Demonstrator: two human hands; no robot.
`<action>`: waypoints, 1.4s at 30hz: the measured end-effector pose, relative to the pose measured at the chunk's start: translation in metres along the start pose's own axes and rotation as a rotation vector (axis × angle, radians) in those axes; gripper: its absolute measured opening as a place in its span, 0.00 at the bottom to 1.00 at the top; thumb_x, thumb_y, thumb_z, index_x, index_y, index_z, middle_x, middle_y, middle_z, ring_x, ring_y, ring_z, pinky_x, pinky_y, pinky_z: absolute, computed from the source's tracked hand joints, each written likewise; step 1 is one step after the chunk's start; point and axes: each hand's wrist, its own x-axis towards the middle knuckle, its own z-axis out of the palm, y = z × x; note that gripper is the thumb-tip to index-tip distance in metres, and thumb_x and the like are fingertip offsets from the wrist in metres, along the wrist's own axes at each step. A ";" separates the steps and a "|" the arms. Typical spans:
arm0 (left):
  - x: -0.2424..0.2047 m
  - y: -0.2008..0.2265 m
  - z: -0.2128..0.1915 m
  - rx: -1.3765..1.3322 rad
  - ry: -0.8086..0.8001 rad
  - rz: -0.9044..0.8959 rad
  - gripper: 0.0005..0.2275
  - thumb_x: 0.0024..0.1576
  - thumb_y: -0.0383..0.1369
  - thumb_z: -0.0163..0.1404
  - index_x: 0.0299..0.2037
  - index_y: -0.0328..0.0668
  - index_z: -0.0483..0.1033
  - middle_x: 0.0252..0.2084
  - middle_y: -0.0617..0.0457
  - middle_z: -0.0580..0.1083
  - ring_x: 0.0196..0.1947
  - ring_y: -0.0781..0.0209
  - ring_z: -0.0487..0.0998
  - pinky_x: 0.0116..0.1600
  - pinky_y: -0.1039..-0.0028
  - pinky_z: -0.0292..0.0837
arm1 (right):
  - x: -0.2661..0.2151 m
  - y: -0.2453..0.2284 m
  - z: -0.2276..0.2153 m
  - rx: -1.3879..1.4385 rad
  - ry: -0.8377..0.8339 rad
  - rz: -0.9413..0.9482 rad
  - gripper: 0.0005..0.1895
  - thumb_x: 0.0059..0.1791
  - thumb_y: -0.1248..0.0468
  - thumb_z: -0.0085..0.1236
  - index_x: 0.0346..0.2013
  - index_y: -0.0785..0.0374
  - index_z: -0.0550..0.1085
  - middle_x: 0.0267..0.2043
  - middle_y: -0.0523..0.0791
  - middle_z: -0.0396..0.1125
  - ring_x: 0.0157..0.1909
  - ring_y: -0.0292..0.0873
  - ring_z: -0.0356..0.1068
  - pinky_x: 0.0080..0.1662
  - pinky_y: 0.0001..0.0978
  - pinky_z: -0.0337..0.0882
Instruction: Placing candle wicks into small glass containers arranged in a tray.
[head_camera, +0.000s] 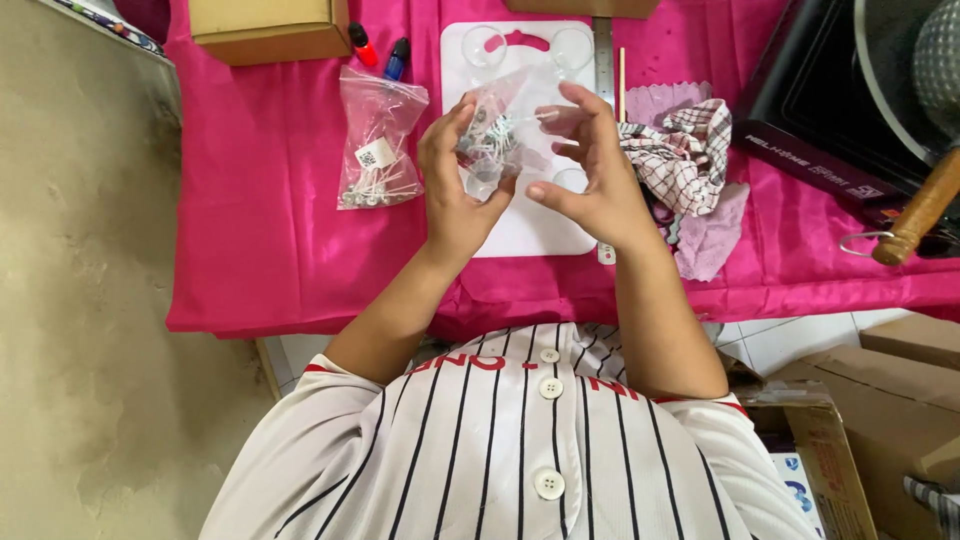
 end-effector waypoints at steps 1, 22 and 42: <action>0.000 0.003 0.003 -0.006 -0.007 0.002 0.36 0.55 0.24 0.67 0.71 0.45 0.58 0.72 0.49 0.65 0.73 0.51 0.63 0.79 0.61 0.60 | -0.005 0.003 -0.007 -0.002 0.009 0.003 0.44 0.51 0.57 0.66 0.73 0.51 0.48 0.69 0.50 0.57 0.69 0.46 0.58 0.69 0.43 0.62; -0.003 0.046 0.077 0.105 -0.477 0.278 0.31 0.57 0.26 0.62 0.70 0.40 0.60 0.70 0.47 0.65 0.70 0.45 0.64 0.78 0.57 0.58 | -0.075 -0.017 -0.085 -0.538 0.301 0.052 0.14 0.51 0.66 0.68 0.52 0.58 0.80 0.53 0.46 0.68 0.59 0.46 0.69 0.57 0.39 0.71; 0.002 0.056 0.110 0.122 -0.593 0.362 0.32 0.55 0.28 0.64 0.69 0.43 0.61 0.70 0.47 0.64 0.71 0.43 0.61 0.78 0.54 0.58 | -0.082 0.005 -0.110 -0.566 0.313 0.132 0.06 0.51 0.65 0.72 0.41 0.60 0.82 0.46 0.43 0.63 0.45 0.42 0.68 0.43 0.34 0.72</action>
